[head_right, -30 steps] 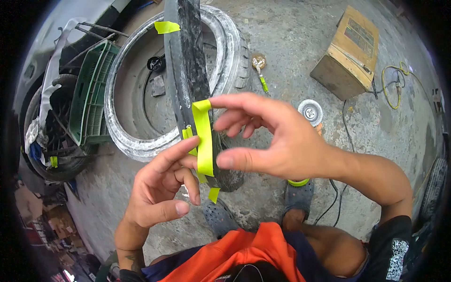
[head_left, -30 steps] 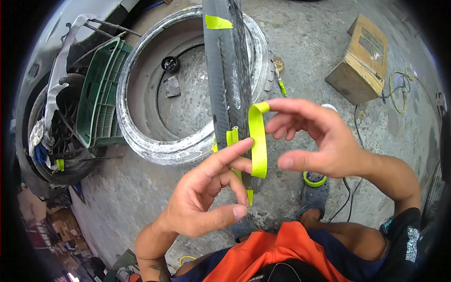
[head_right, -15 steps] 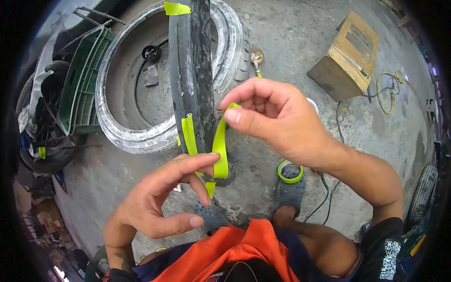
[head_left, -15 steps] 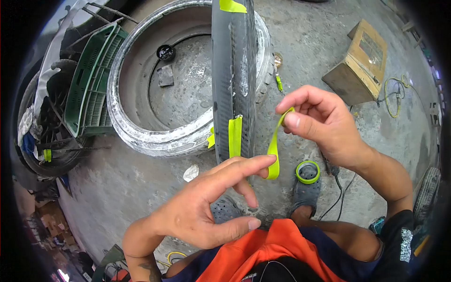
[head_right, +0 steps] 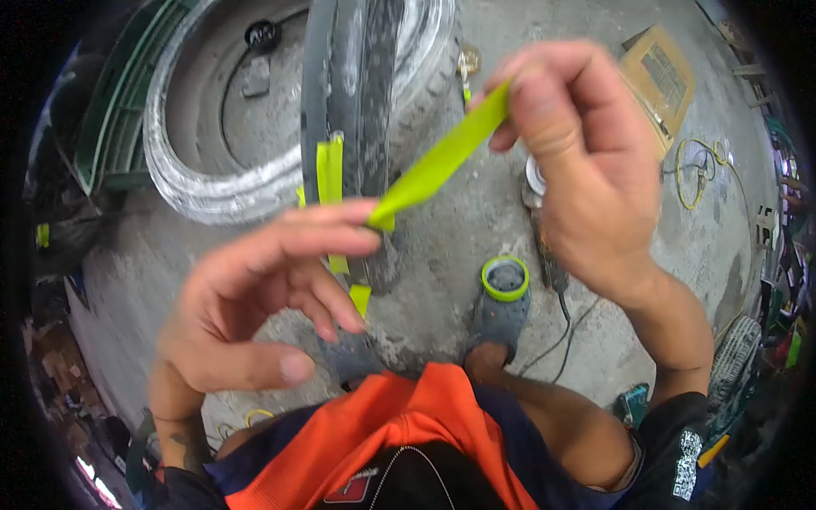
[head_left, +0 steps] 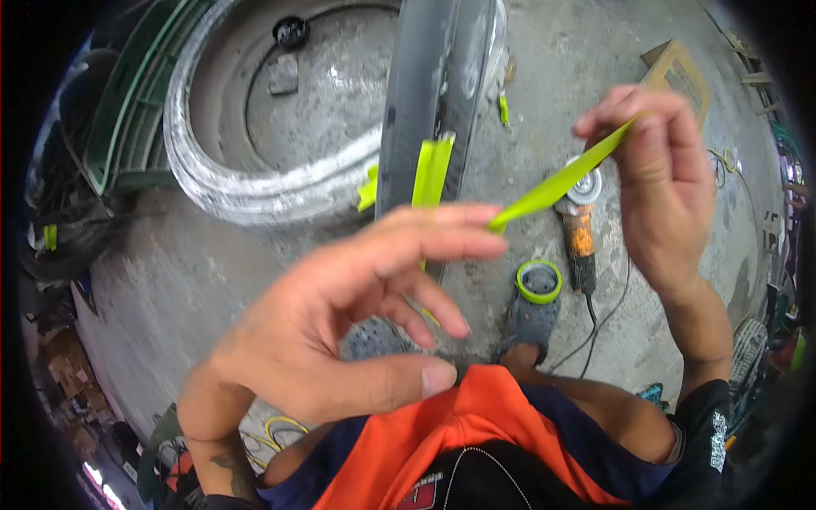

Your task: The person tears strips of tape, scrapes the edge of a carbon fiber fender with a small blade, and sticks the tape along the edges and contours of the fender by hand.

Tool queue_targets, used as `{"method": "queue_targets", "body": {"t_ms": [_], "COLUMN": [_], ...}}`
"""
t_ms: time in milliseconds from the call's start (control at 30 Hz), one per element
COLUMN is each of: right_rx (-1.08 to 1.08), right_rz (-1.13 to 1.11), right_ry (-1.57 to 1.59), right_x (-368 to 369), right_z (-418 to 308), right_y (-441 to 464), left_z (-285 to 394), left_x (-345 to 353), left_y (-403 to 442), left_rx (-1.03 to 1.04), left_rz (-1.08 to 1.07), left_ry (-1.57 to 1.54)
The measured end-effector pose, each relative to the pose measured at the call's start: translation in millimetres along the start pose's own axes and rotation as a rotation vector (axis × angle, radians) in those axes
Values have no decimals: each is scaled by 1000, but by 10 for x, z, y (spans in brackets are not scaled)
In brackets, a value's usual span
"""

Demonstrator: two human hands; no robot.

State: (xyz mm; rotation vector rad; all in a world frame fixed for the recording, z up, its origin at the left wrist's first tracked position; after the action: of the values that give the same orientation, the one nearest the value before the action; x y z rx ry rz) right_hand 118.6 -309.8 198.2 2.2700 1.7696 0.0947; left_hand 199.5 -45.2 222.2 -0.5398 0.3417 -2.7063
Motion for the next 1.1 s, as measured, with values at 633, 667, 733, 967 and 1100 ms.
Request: {"method": "queue_targets", "body": {"t_ms": [633, 667, 733, 967, 1100], "right_rx": [-430, -410, -345, -257, -245], "right_rz": [153, 138, 32, -123, -134], "right_ry": [-183, -194, -216, -92, -39], "right_x": [-291, -265, -214, -76, -42], "right_z": [-787, -747, -623, -454, -389], "right_y": [91, 84, 42, 17, 40], "left_z": [69, 71, 76, 10, -10], "left_x": [-392, -400, -429, -369, -398], "left_y": [-109, -121, -106, -59, -53], "left_rx": [5, 54, 112, 185, 178], "left_rz": [376, 397, 415, 339, 328], "left_ry": [143, 98, 50, 152, 245]}}
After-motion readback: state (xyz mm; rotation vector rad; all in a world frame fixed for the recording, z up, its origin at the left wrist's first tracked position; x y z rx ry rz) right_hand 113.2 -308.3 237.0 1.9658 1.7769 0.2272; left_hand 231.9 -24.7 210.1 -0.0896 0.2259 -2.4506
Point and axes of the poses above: each hand's wrist, its own y-axis towards the middle knuckle, its own x-axis out of the palm, z = x × y, the point moved 2 cm from there along y, towards the middle knuckle
